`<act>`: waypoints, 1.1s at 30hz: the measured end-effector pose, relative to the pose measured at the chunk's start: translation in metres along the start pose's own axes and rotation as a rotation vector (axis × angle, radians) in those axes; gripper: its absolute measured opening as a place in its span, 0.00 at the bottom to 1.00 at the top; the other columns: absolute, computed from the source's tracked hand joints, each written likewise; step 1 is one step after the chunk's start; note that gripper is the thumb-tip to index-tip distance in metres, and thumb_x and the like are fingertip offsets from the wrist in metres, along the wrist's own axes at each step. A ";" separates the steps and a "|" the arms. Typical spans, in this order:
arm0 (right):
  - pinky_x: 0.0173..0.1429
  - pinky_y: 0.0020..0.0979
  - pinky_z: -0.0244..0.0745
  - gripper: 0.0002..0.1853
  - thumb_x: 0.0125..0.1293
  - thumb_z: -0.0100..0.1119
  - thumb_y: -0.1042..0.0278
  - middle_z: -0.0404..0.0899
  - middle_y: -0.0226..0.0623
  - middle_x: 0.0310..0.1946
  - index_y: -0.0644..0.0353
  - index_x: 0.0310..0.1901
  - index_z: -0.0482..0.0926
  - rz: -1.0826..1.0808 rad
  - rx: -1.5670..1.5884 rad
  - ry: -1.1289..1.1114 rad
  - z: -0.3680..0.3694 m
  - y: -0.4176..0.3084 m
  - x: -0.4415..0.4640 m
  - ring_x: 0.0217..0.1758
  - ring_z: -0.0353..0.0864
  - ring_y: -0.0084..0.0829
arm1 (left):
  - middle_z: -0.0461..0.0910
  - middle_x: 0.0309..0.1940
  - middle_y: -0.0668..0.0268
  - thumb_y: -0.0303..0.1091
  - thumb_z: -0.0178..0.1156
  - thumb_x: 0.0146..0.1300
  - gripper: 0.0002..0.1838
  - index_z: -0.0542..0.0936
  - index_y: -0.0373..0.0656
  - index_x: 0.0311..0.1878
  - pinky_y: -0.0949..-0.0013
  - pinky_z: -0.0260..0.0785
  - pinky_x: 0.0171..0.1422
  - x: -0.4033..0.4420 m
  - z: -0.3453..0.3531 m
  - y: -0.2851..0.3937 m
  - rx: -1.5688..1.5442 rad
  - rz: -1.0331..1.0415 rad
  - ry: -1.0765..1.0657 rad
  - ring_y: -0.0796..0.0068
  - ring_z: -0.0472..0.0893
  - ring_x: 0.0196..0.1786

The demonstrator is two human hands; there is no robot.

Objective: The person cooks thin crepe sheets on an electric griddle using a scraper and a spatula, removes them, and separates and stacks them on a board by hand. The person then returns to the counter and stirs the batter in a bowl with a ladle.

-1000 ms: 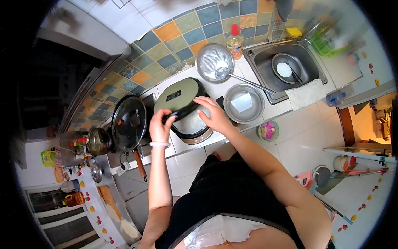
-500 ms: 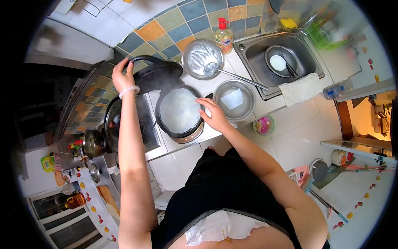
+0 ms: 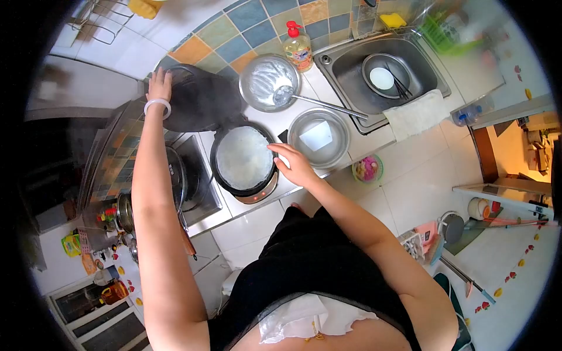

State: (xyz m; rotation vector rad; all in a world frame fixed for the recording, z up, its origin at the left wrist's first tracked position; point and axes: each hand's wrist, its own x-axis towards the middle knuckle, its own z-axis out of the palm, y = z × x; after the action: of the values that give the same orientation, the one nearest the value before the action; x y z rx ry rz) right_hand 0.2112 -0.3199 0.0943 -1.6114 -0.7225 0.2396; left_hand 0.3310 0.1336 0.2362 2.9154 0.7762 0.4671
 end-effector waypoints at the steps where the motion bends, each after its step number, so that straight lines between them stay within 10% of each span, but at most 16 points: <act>1: 0.60 0.36 0.67 0.18 0.61 0.51 0.72 0.72 0.42 0.54 0.58 0.55 0.73 0.003 -0.001 -0.003 0.000 0.002 -0.002 0.57 0.72 0.42 | 0.49 0.73 0.62 0.61 0.39 0.65 0.33 0.56 0.60 0.71 0.41 0.38 0.72 0.006 0.005 -0.008 0.013 -0.006 -0.006 0.58 0.46 0.75; 5: 0.61 0.37 0.67 0.18 0.60 0.51 0.73 0.72 0.43 0.54 0.59 0.54 0.73 0.032 -0.015 -0.050 0.004 0.013 -0.011 0.57 0.72 0.43 | 0.50 0.72 0.59 0.60 0.41 0.64 0.34 0.56 0.58 0.71 0.41 0.39 0.72 -0.013 -0.014 0.021 0.062 -0.036 0.033 0.56 0.47 0.74; 11: 0.60 0.37 0.67 0.19 0.59 0.49 0.75 0.73 0.43 0.55 0.59 0.54 0.73 0.131 -0.090 -0.169 0.014 0.025 -0.029 0.57 0.72 0.43 | 0.58 0.67 0.48 0.36 0.50 0.65 0.27 0.62 0.48 0.68 0.50 0.43 0.73 -0.133 -0.034 0.095 -0.188 0.447 0.314 0.47 0.55 0.71; 21: 0.62 0.37 0.66 0.25 0.57 0.48 0.77 0.68 0.44 0.60 0.63 0.59 0.68 0.117 -0.445 -0.249 0.049 0.065 -0.061 0.60 0.69 0.43 | 0.54 0.69 0.49 0.30 0.50 0.61 0.31 0.59 0.48 0.69 0.50 0.41 0.74 -0.360 0.050 0.078 -0.303 0.125 -0.151 0.48 0.51 0.72; 26: 0.72 0.45 0.49 0.31 0.56 0.49 0.76 0.56 0.52 0.65 0.68 0.64 0.59 0.127 -0.768 -0.239 0.061 0.088 -0.075 0.69 0.55 0.47 | 0.52 0.70 0.50 0.31 0.50 0.62 0.31 0.59 0.49 0.70 0.51 0.40 0.74 -0.425 0.079 0.079 -0.325 0.036 -0.275 0.49 0.50 0.73; 33: 0.66 0.46 0.55 0.28 0.59 0.45 0.73 0.60 0.55 0.61 0.68 0.64 0.59 0.143 -1.149 -0.046 0.073 0.109 -0.086 0.62 0.61 0.52 | 0.52 0.70 0.52 0.31 0.50 0.62 0.31 0.58 0.51 0.70 0.51 0.40 0.74 -0.462 0.072 0.077 -0.400 0.031 -0.360 0.50 0.49 0.73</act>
State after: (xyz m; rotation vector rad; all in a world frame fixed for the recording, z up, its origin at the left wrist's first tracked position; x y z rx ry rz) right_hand 0.1384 -0.3113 -0.0445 -2.7565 -0.8327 -0.0759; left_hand 0.0090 -0.1638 0.0563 2.5335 0.5167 0.0770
